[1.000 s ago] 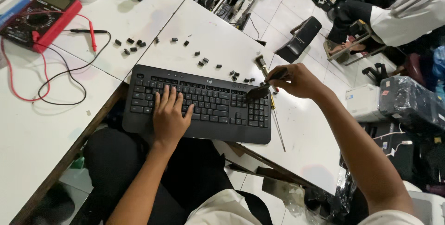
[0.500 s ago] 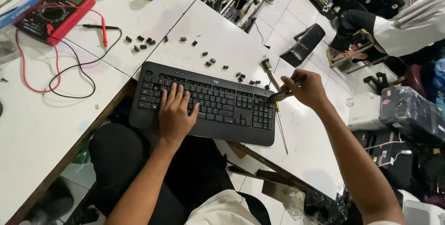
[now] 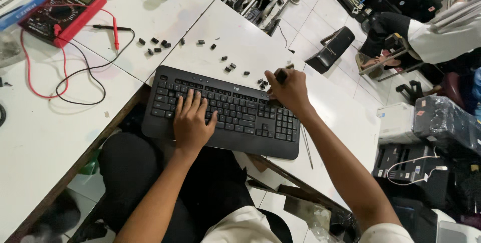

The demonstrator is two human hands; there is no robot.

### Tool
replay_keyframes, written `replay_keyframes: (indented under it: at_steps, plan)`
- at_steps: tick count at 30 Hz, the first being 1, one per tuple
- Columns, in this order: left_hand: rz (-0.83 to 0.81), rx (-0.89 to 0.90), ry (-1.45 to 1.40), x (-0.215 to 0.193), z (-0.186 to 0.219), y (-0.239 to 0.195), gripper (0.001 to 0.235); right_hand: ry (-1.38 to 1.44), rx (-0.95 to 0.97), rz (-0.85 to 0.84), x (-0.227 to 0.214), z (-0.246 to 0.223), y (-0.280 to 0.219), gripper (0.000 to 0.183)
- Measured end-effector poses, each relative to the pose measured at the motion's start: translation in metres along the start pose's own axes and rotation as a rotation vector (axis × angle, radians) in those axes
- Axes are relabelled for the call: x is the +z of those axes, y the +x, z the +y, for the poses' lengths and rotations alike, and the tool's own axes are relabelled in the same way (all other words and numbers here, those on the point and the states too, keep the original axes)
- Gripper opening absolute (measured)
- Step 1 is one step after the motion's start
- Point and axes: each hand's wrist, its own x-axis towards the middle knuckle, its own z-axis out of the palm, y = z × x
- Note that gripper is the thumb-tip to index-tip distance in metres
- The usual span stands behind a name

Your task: The person uses a screwdriver to pry off keycaps from a black keyboard and places them on the table. They then use a brush to clean the exposed switches and the surrounding area. Finally, the person picks up the keycaps and presses them back onto the keyboard to reassemble it.

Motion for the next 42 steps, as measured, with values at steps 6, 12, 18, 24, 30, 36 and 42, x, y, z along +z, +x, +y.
replay_keyframes:
  at_steps: [6, 12, 18, 24, 30, 36, 42]
  plan:
    - [0.005, -0.019, -0.003, 0.003, -0.001, 0.001, 0.047, 0.447, 0.240, -0.082, 0.022, -0.085, 0.011, 0.043]
    - [-0.032, -0.055, -0.028, 0.000, -0.001, 0.003, 0.043, 0.636, 0.112, -0.093, 0.059, -0.113, 0.012, 0.056]
    - [0.017, -0.027, -0.092, 0.004, -0.007, 0.002, 0.041, 0.790, 0.097, -0.067, 0.090, -0.156, 0.031, 0.059]
    - [0.037, -0.048, -0.083, -0.009, -0.001, 0.009, 0.041, 0.962, 0.156, -0.050, 0.124, -0.190, 0.051, 0.055]
    - [0.072, -0.083, -0.181, 0.014, -0.008, 0.009, 0.032, 1.138, 0.114, -0.008, 0.161, -0.208, 0.064, 0.054]
    - [0.060, -0.304, -0.133, -0.010, 0.007, 0.029, 0.034, 1.199, 0.094, 0.009, 0.170, -0.214, 0.079, 0.051]
    - [0.093, -0.117, -0.224, 0.020, -0.021, 0.013, 0.022, 1.309, 0.062, 0.029, 0.183, -0.209, 0.081, 0.050]
